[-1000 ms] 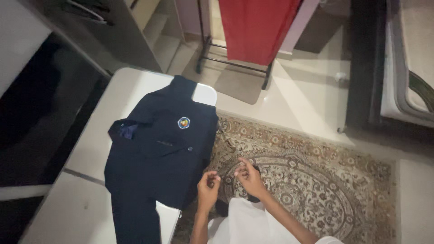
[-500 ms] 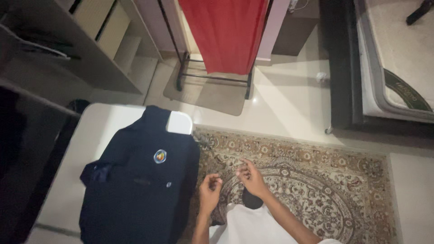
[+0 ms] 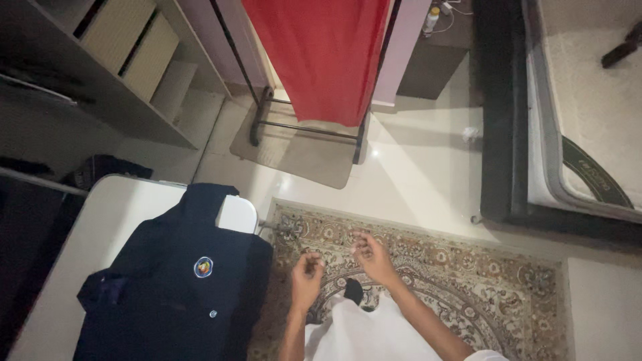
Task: The person lays a navy blazer on a table, smooths the fabric, and places the blazer onto a plastic clothes hanger.
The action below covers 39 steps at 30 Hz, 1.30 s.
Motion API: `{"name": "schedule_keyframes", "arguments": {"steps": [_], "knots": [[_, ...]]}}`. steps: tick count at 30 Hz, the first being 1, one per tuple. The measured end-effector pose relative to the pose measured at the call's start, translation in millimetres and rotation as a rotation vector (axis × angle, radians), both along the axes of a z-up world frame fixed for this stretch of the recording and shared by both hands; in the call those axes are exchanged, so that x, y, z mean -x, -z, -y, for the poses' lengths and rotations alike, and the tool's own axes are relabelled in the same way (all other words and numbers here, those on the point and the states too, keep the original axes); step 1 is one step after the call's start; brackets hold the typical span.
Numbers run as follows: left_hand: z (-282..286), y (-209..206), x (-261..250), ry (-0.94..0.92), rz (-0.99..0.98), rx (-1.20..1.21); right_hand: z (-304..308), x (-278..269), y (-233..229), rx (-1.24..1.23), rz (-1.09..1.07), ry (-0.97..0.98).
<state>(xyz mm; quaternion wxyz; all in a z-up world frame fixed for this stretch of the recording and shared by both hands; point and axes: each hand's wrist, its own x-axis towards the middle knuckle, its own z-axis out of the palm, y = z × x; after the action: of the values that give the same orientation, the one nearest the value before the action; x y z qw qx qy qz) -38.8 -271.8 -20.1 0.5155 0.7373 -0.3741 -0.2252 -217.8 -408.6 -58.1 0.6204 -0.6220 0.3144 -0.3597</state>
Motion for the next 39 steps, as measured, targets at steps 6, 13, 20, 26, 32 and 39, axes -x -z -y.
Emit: {"name": "schedule_keyframes", "arguments": {"steps": [6, 13, 20, 26, 32, 39], "knots": [[25.6, 15.4, -1.0, 0.052, -0.009, 0.095, 44.6, 2.0, 5.6, 0.051, 0.002, 0.019], [58.0, 22.8, -16.4, -0.01, -0.054, -0.045, 78.1, -14.1, 12.7, -0.013, -0.07, 0.025], [122.5, 20.4, -38.7, 0.082, -0.137, 0.055, 111.5, -61.8, 9.8, -0.028, 0.016, 0.003], [183.0, -29.7, -73.7, 0.043, -0.096, 0.036, 167.7, -102.8, -38.1, -0.088, -0.021, -0.043], [222.4, -69.8, -126.2, 0.044, 0.116, 0.179, 215.9, -156.7, -63.7, 0.041, -0.034, -0.064], [239.9, -83.0, -184.8, -0.026, 0.019, 0.122, 242.2, -222.1, -86.6, -0.019, -0.04, -0.158]]}}
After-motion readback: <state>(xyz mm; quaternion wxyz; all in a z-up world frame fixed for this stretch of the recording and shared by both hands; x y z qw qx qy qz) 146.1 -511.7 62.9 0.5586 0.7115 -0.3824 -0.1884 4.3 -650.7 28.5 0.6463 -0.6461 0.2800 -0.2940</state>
